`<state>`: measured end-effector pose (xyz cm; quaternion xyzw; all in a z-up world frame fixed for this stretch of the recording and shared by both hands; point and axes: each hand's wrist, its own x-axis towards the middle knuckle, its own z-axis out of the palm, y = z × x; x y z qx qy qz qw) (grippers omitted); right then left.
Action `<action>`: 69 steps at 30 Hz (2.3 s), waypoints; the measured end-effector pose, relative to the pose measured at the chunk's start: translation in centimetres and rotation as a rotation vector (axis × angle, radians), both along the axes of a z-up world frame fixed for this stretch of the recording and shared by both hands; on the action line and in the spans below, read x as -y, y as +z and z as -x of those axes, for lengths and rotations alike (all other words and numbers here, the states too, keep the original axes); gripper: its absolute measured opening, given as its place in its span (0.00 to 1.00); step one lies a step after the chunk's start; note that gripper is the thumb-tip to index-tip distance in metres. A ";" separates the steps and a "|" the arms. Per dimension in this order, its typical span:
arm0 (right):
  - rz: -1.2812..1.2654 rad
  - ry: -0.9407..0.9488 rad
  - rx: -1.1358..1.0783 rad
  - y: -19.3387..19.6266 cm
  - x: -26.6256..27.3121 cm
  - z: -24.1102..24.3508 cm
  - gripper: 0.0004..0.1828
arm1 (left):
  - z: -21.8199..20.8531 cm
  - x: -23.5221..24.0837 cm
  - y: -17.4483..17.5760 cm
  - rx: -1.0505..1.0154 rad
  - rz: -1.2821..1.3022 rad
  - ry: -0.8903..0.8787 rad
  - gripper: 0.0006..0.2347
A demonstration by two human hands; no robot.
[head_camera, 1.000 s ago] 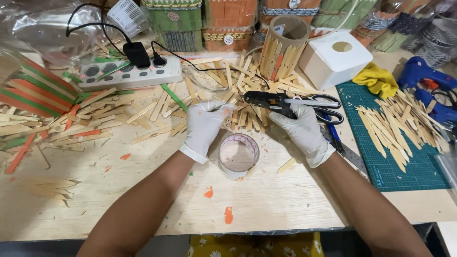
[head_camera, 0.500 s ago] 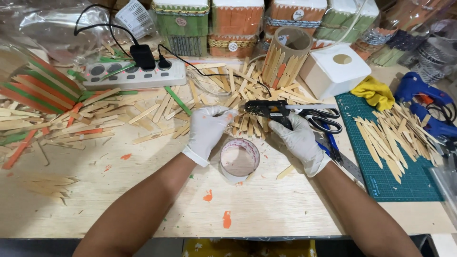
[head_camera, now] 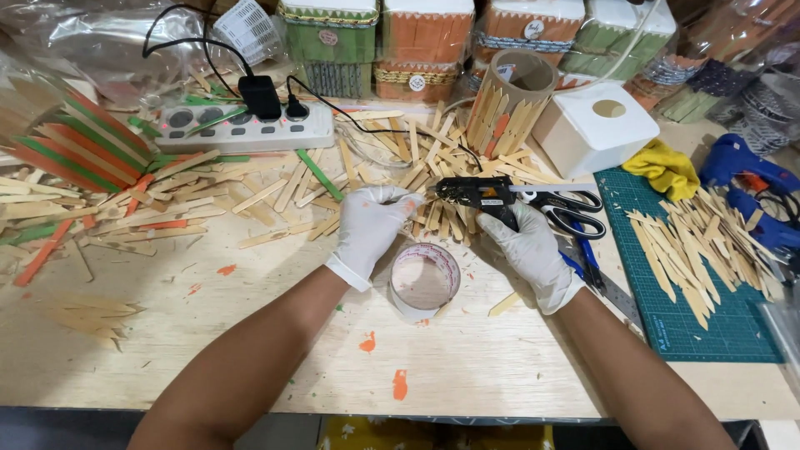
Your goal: The person is assembling a craft project by gluing popsicle sticks onto a cylindrical base, trimming them with scissors, and using tape.
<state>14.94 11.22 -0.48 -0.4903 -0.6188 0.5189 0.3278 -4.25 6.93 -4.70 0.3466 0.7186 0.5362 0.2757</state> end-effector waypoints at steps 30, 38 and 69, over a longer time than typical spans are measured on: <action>-0.025 0.043 0.012 1.0 0.2 0.4 0.10 | 0.2 -0.2 -0.7 -0.012 0.053 0.016 0.08; -0.047 0.088 0.075 -0.5 -0.8 0.0 0.13 | 0.2 -0.1 -0.6 -0.005 0.028 -0.005 0.09; -0.085 0.087 0.112 0.4 -0.2 -0.3 0.12 | -0.1 0.2 -0.5 0.002 -0.014 -0.010 0.08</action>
